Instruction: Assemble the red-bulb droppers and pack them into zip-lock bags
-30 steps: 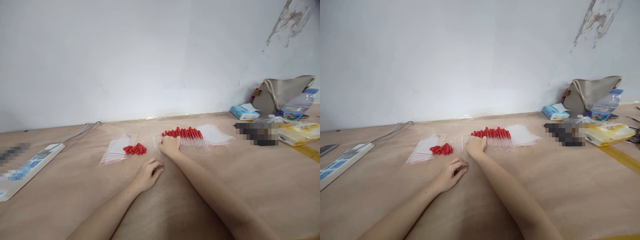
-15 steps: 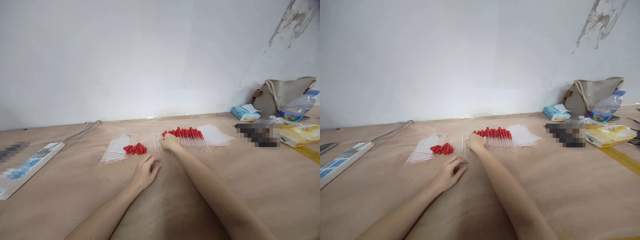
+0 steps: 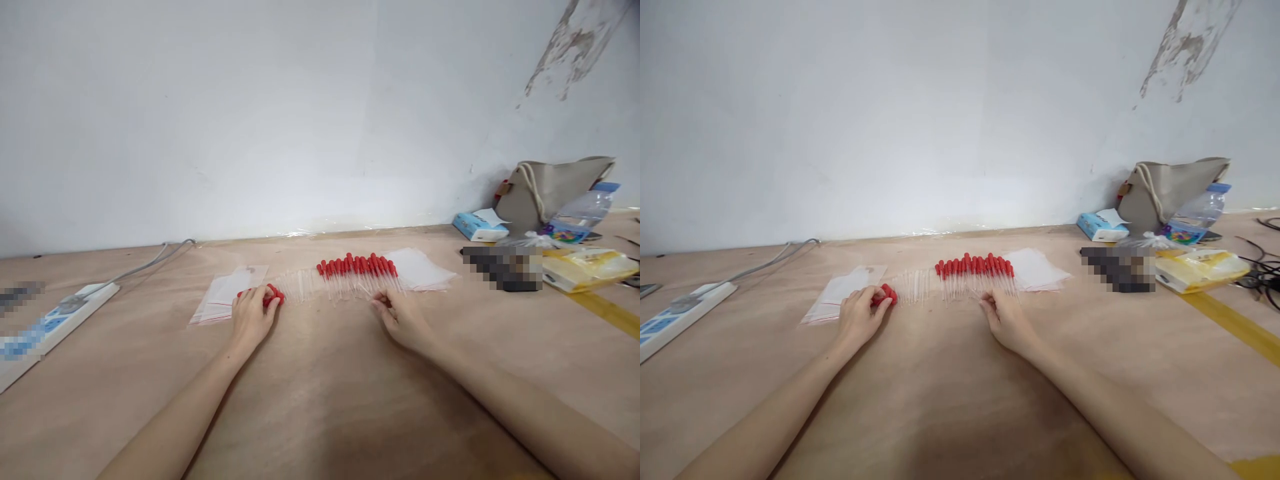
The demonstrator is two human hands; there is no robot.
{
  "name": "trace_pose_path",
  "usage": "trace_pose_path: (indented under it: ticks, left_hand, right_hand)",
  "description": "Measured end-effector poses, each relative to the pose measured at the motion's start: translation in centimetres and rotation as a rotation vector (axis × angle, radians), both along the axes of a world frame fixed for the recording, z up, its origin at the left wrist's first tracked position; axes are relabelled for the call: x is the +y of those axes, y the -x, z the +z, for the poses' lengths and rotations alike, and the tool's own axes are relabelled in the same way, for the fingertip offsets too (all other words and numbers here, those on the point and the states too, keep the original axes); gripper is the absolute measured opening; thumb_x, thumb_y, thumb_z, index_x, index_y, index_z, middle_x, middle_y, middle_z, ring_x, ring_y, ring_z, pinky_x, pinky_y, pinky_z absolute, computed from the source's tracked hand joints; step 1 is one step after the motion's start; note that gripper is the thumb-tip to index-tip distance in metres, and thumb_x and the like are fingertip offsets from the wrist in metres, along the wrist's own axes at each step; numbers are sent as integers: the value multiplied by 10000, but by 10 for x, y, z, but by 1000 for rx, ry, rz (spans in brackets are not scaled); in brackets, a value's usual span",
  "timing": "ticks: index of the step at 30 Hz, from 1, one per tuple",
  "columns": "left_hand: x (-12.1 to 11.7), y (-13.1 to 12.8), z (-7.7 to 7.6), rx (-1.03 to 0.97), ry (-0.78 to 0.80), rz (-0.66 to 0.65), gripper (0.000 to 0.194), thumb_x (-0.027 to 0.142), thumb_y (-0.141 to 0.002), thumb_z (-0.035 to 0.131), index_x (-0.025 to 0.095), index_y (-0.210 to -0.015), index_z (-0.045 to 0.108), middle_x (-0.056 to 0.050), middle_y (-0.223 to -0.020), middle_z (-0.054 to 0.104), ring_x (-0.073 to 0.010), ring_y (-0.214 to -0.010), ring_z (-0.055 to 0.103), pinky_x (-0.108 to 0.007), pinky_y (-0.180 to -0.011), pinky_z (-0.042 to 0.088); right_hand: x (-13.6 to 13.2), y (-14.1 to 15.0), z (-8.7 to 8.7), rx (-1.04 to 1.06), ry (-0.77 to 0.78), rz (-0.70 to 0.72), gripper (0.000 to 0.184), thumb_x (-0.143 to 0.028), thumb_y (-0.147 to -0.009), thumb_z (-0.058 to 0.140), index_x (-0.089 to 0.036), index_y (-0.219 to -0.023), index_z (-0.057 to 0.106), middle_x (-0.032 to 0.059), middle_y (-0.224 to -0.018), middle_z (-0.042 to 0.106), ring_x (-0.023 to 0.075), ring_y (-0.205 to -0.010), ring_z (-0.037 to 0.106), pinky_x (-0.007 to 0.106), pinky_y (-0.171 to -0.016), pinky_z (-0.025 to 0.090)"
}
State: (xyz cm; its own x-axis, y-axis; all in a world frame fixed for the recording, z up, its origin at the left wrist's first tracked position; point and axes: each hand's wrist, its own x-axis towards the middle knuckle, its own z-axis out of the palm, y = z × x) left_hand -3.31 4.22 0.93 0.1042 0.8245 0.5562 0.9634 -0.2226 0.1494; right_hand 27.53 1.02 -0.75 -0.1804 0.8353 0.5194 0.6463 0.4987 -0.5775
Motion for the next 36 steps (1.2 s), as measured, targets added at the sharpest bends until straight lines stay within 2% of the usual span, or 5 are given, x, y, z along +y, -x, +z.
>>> trace_pose_path:
  ticks: [5,18,22,27,36]
  left_hand:
    - [0,3,-4,-229,12,-30,79,234,-769,483,188,-832,474,-33,-791,595,-189,-710,565,-293,-622,413]
    - [-3,2,-2,-328,-104,-41,161,204,-763,485,160,-916,511,-65,-878,505,-178,-774,555,-318,-703,483]
    - [-23,-21,2,-374,-156,-215,292,208,-778,494,166,-1065,526,-102,-1110,430,-156,-832,554,-325,-799,467]
    - [-54,-58,-4,-349,183,-494,173,190,-797,473,191,-900,612,-71,-1072,500,-168,-901,541,-328,-824,439]
    - [-63,-68,-8,-561,487,-522,183,315,-841,451,184,-916,555,-8,-796,609,-130,-675,563,-249,-618,463]
  right_hand:
    - [-8,-5,-7,2,-78,-89,322,-301,-857,377,-155,-1127,473,55,-765,618,166,-691,579,287,-635,452]
    - [-10,-2,-11,33,-55,-60,213,-301,-842,401,-206,-946,561,54,-824,634,163,-691,581,279,-611,453]
    - [-13,1,-6,-7,-119,-82,179,-295,-829,423,-197,-878,565,38,-738,598,154,-675,553,298,-673,416]
    - [-22,8,-5,-98,-122,-6,165,-289,-827,442,-195,-857,575,-3,-634,585,118,-578,516,315,-727,355]
    - [-37,24,3,-219,-114,173,173,-261,-842,421,-193,-855,579,2,-642,612,105,-583,530,308,-749,293]
